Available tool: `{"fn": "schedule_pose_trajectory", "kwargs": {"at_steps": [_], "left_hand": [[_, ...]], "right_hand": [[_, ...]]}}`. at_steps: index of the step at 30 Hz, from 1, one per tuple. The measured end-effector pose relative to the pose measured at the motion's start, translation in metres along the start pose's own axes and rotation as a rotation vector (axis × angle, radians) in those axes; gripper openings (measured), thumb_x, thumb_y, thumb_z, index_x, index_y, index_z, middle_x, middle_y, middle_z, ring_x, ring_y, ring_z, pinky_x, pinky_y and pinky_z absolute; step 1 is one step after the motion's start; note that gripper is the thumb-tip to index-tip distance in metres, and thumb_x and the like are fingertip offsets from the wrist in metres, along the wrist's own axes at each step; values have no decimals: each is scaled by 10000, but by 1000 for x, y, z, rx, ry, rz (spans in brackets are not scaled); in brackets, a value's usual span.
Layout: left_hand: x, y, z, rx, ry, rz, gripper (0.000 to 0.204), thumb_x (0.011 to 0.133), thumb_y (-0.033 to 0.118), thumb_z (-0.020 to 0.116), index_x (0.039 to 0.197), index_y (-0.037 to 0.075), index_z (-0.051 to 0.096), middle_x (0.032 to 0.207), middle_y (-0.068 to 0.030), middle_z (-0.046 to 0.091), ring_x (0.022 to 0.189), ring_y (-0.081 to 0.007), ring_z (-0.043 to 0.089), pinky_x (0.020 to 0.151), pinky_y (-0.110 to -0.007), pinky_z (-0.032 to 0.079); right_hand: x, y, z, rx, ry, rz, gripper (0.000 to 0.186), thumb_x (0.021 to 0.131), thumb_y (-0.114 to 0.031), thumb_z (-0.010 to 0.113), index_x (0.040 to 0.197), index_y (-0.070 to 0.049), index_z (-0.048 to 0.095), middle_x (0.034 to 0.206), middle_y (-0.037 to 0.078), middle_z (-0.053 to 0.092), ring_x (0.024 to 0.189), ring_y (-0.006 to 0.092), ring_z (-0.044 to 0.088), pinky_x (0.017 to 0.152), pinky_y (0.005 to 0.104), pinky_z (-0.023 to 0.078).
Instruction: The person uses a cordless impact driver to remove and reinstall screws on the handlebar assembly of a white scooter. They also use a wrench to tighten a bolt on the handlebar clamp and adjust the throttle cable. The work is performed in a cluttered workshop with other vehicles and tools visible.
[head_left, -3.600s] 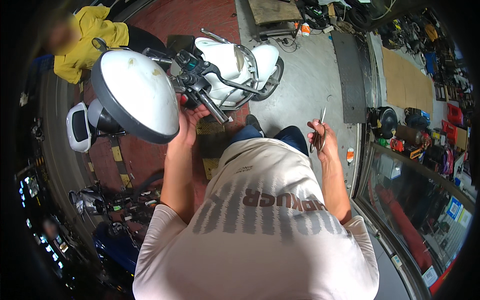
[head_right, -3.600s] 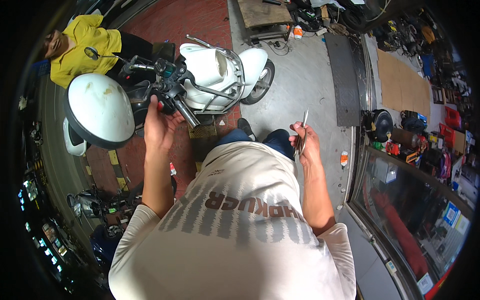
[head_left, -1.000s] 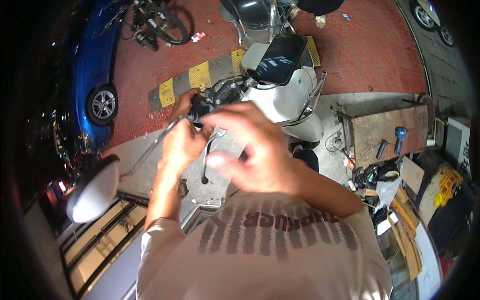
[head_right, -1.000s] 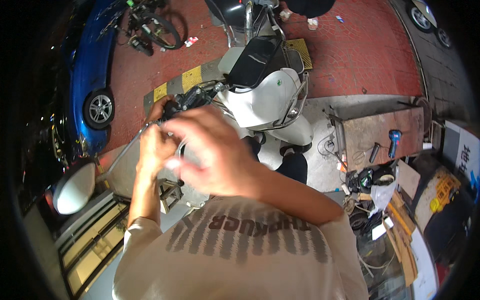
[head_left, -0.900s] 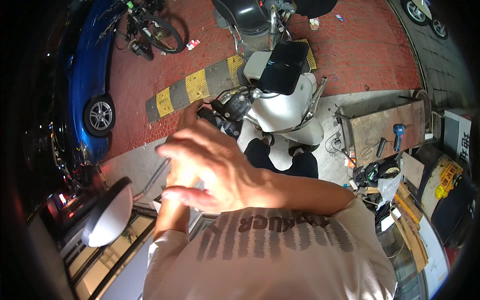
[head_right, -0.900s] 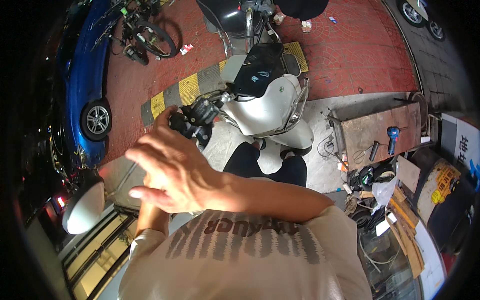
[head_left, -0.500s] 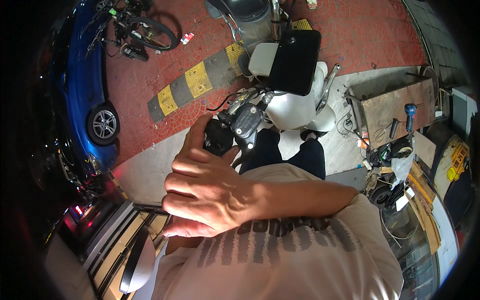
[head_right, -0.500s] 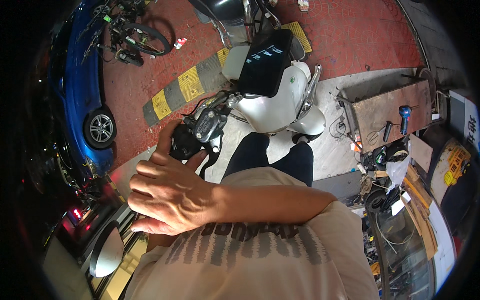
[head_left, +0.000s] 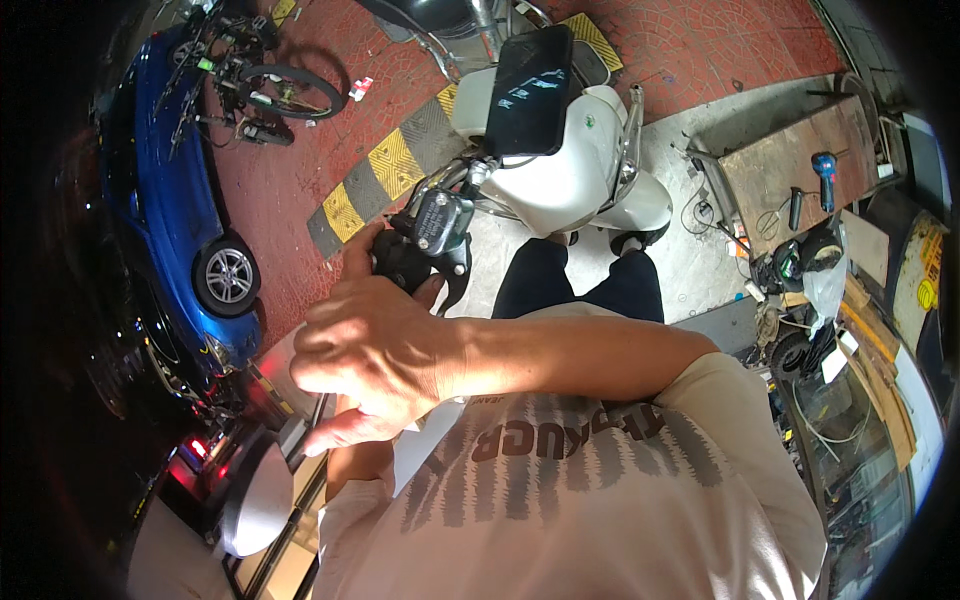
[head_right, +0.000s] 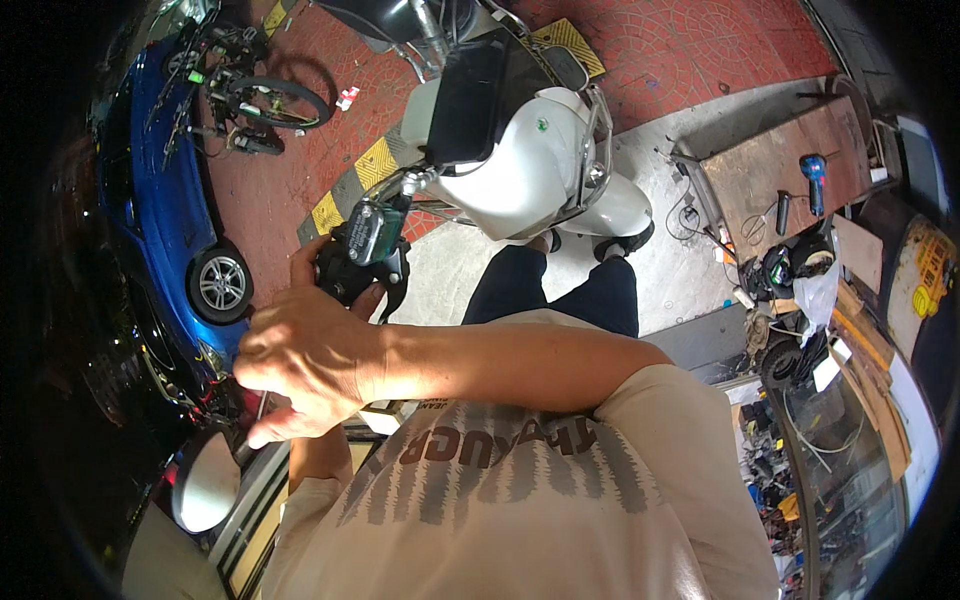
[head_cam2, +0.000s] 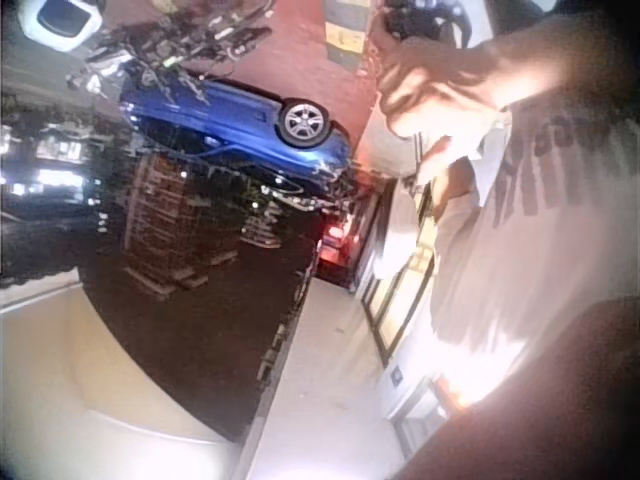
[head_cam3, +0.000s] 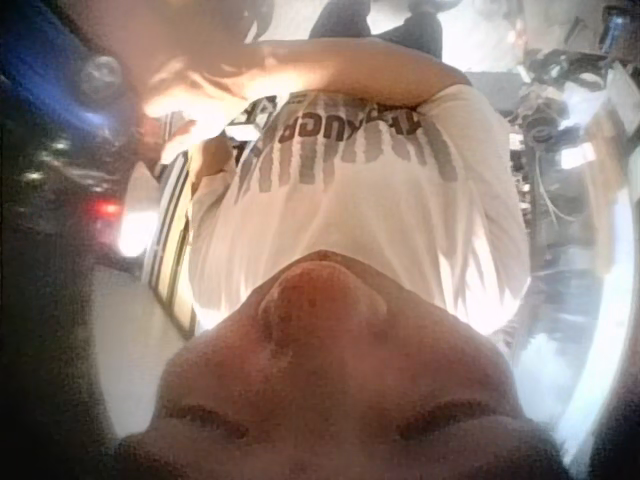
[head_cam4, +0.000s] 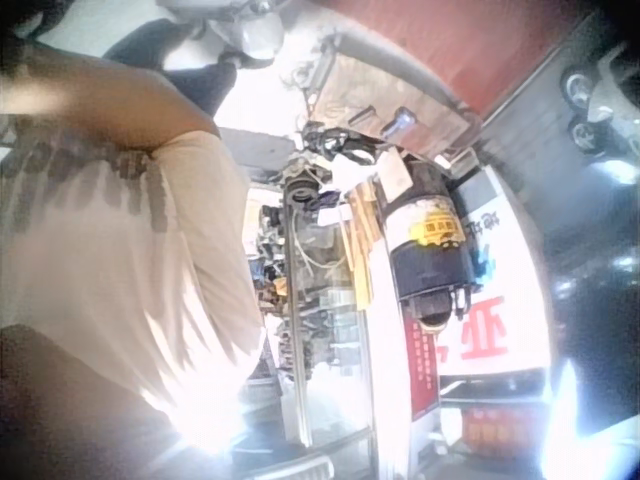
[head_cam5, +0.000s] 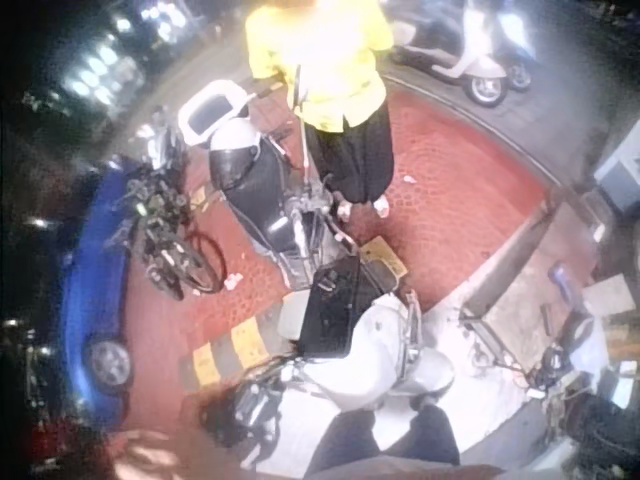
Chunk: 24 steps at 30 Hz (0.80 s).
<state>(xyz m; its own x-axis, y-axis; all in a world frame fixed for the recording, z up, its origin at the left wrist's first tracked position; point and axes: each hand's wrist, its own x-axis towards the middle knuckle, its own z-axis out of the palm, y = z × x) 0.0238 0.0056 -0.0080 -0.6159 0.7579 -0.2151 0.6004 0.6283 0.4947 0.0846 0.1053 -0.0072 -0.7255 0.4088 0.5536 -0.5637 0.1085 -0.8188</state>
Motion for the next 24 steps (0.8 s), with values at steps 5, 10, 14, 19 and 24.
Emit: {"fn": "schedule_pose_trajectory", "kwargs": {"at_steps": [5, 10, 14, 19, 24], "left_hand": [[-3, -4, 2, 39, -8, 12, 776, 841, 166, 838, 1479, 44, 415, 1255, -112, 677, 1218, -226, 633, 1096, -364, 459], [6, -11, -1, 29, -91, -65, 683, 883, 194, 819, 1421, 19, 438, 1278, -137, 676, 1203, -233, 650, 1092, -367, 459], [6, -11, -8, 23, -92, -37, 666, 876, 209, 826, 1397, 13, 459, 1254, -124, 666, 1169, -220, 643, 1061, -360, 463], [0, -12, -12, 13, -86, -27, 648, 866, 228, 834, 1366, 5, 486, 1225, -106, 655, 1127, -205, 633, 1021, -350, 469], [1, -15, -9, -54, -99, 5, 631, 857, 246, 841, 1334, -3, 513, 1195, -89, 643, 1085, -189, 624, 982, -340, 475]], "right_hand": [[0, -9, -8, -38, -16, 47, 538, 695, -652, 815, 729, -131, 688, 703, 10, 657, 766, 268, 687, 862, 823, 314], [6, -4, 5, -55, 48, 37, 525, 690, -630, 840, 723, -146, 637, 689, -1, 614, 728, 256, 670, 833, 715, 373], [5, 1, 10, -50, 162, -25, 521, 675, -579, 881, 715, -140, 604, 684, 6, 585, 701, 252, 648, 796, 546, 455], [-1, 3, 14, 32, 157, -45, 489, 678, -518, 896, 726, -131, 599, 707, 8, 598, 710, 259, 640, 648, 428, 467], [1, 4, 9, 18, 186, -66, 482, 667, -491, 899, 747, -119, 602, 719, 13, 606, 733, 271, 646, 662, 434, 468]]}}
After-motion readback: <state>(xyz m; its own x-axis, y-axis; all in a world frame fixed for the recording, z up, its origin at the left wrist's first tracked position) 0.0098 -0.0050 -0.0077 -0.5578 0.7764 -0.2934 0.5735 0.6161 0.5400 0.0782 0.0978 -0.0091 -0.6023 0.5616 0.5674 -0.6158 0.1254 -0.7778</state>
